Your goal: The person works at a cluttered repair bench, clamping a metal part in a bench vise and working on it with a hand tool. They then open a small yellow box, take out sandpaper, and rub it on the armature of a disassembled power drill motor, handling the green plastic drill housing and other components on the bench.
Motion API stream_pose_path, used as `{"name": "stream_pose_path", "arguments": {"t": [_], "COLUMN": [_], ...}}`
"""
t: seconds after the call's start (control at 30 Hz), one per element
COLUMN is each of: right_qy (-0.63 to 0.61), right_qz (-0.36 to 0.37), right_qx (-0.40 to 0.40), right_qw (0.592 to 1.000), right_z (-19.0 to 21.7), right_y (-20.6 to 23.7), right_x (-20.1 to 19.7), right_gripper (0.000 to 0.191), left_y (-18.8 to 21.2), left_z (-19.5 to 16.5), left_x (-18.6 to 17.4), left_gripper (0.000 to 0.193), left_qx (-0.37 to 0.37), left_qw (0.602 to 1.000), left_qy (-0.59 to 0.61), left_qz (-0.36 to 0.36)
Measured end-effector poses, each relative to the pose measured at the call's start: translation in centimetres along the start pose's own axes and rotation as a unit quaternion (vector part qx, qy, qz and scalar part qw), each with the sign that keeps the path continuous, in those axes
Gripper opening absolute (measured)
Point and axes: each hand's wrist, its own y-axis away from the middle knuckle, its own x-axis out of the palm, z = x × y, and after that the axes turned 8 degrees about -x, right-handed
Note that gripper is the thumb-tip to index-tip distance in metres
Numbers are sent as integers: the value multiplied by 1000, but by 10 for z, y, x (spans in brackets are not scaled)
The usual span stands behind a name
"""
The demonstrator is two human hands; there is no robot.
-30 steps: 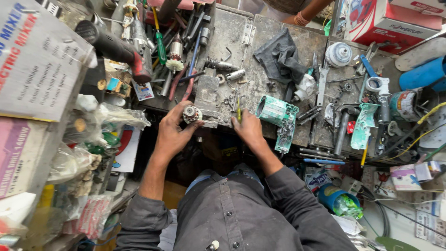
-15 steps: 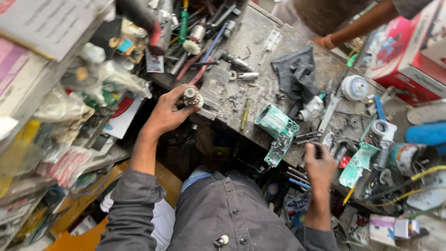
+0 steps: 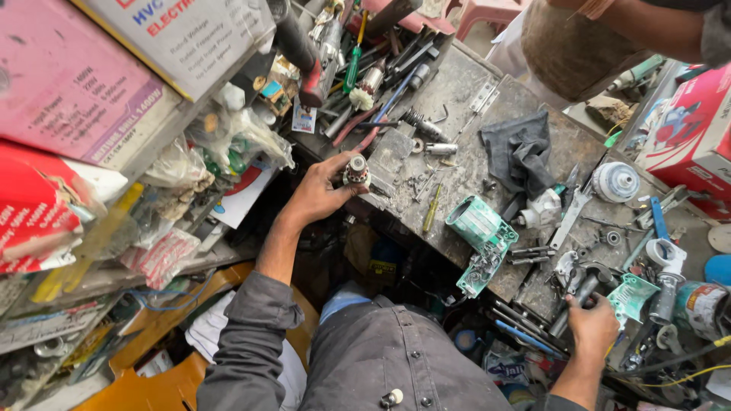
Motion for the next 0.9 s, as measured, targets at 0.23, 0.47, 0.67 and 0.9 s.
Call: {"name": "stream_pose_path", "arguments": {"t": [0.23,0.47,0.67,0.9], "right_qy": [-2,-95,-246,-414], "right_qz": [45,-99,-151,78], "right_qx": [73,84,-3,-196], "right_qw": [996,987,958,886], "right_z": [27,36,72,231], "right_y": [-22,-18,1,36], "right_x": [-27,-24,-57,-155], "right_gripper": [64,61,42,24], "left_y": [-3,-4,-6,-5], "left_z": [-4,-4,-13,-12], "left_x": [-2,-3,-5,-7], "left_gripper": [65,59,53,49], "left_qx": [19,38,-14,57], "left_qw": [1000,999,999,998], "left_qy": [10,-19,-10,-18], "left_qz": [6,1,27,5]}}
